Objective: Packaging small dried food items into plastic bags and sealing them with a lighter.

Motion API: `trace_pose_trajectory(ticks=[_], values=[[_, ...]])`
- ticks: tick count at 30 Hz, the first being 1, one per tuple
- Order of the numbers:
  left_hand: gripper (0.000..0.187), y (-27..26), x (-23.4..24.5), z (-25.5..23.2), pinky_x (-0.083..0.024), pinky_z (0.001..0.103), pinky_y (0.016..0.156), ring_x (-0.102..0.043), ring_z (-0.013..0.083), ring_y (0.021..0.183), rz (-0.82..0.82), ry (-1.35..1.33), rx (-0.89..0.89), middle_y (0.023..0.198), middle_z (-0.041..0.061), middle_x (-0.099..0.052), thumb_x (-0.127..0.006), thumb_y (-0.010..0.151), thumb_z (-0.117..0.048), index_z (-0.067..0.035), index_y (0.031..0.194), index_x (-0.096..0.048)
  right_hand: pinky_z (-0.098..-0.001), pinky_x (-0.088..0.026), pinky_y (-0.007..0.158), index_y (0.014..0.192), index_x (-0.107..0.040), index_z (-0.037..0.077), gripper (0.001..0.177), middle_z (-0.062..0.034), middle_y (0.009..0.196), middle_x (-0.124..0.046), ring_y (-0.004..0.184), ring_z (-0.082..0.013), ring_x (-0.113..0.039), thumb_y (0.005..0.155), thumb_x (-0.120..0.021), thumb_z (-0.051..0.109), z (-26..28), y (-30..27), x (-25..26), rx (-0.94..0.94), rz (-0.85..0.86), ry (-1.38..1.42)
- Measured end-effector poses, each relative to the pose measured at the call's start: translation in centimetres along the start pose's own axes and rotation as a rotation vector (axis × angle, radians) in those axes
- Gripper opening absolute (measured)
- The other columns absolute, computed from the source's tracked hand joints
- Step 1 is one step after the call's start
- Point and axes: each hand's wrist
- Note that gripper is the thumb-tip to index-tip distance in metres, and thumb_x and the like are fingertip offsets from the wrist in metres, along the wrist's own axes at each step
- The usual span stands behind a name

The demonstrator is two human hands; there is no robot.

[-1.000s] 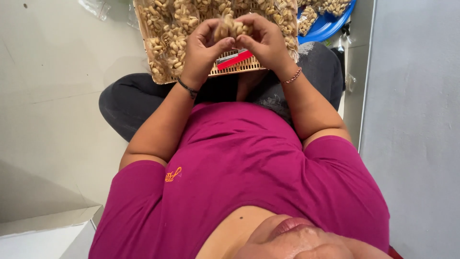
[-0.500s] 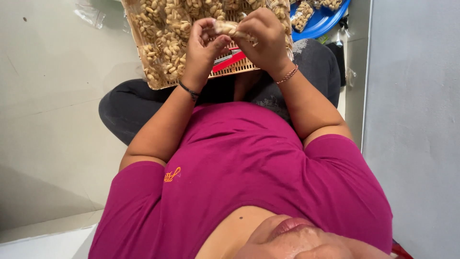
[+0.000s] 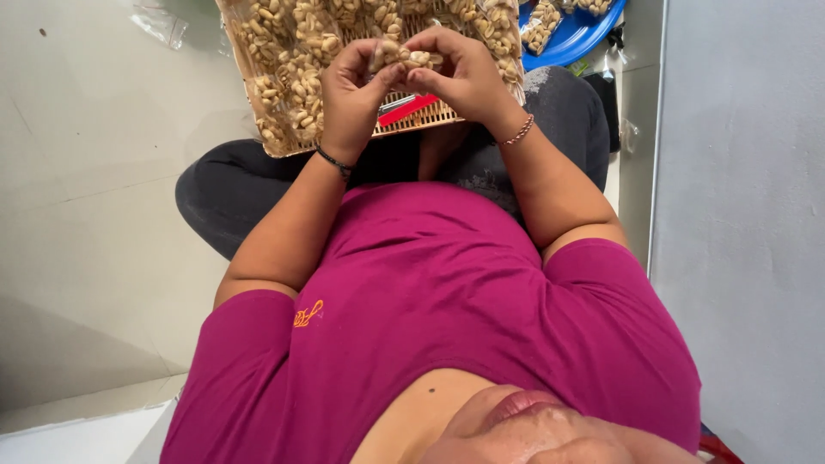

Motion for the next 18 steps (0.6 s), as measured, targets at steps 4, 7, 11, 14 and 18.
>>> trace_pose_trajectory(ticks=[4,7,11,14,18], values=[[0.016,-0.5,-0.9,-0.6,-0.062,0.026,0.082,-0.068,0.0134,0.089,-0.022,0.124,-0.057,0.104,0.008,-0.070,-0.067,0.100,0.005,-0.002,0.114,-0.064,-0.0167,-0.043,0.066,0.107,-0.063,0.000,0.015,-0.0025,0.091,-0.064,0.073,-0.0049,-0.053,0.097,-0.074,-0.003,-0.1,-0.3,0.1,-0.047,-0.011,-0.040],[0.033,-0.3,-0.7,-0.7,-0.065,0.030,0.094,-0.073,0.0209,0.103,0.047,0.184,-0.096,0.118,0.014,-0.071,-0.067,0.100,0.008,-0.003,0.129,-0.060,-0.0239,-0.043,0.066,0.100,-0.062,-0.005,0.015,-0.0072,0.090,-0.060,0.073,-0.0129,-0.052,0.093,-0.074,-0.009,0.7,0.0,0.2,0.121,-0.060,-0.204],[0.041,0.3,1.6,-1.3,-0.062,0.033,0.106,-0.066,0.0273,0.120,0.046,0.228,-0.132,0.133,0.013,-0.063,-0.071,0.101,0.000,-0.011,0.138,-0.056,-0.0275,-0.057,0.061,0.116,-0.061,-0.007,0.017,-0.0211,0.097,-0.069,0.076,-0.0221,-0.068,0.102,-0.071,-0.006,-3.6,-0.2,6.1,0.233,-0.209,-0.177],[0.034,0.5,4.2,-2.7,-0.062,0.031,0.101,-0.069,0.0218,0.113,-0.044,0.240,-0.210,0.126,0.010,-0.067,-0.065,0.105,0.005,-0.011,0.135,-0.058,-0.0270,-0.057,0.060,0.115,-0.063,-0.007,0.015,-0.0199,0.095,-0.070,0.075,-0.0213,-0.068,0.102,-0.071,-0.005,-5.6,-0.5,8.5,0.199,-0.214,-0.217],[0.020,0.3,7.9,-4.0,-0.063,0.033,0.087,-0.068,0.0220,0.100,-0.240,0.270,-0.314,0.114,0.013,-0.068,-0.061,0.108,0.000,-0.006,0.127,-0.061,-0.0264,-0.056,0.059,0.113,-0.064,-0.006,0.012,-0.0183,0.093,-0.070,0.074,-0.0201,-0.069,0.103,-0.070,-0.003,-8.3,-1.3,11.9,0.156,-0.222,-0.272]])
Point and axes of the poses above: each hand's wrist, its own y-axis towards the middle knuckle, its own x-axis out of the back of the hand, z = x × y
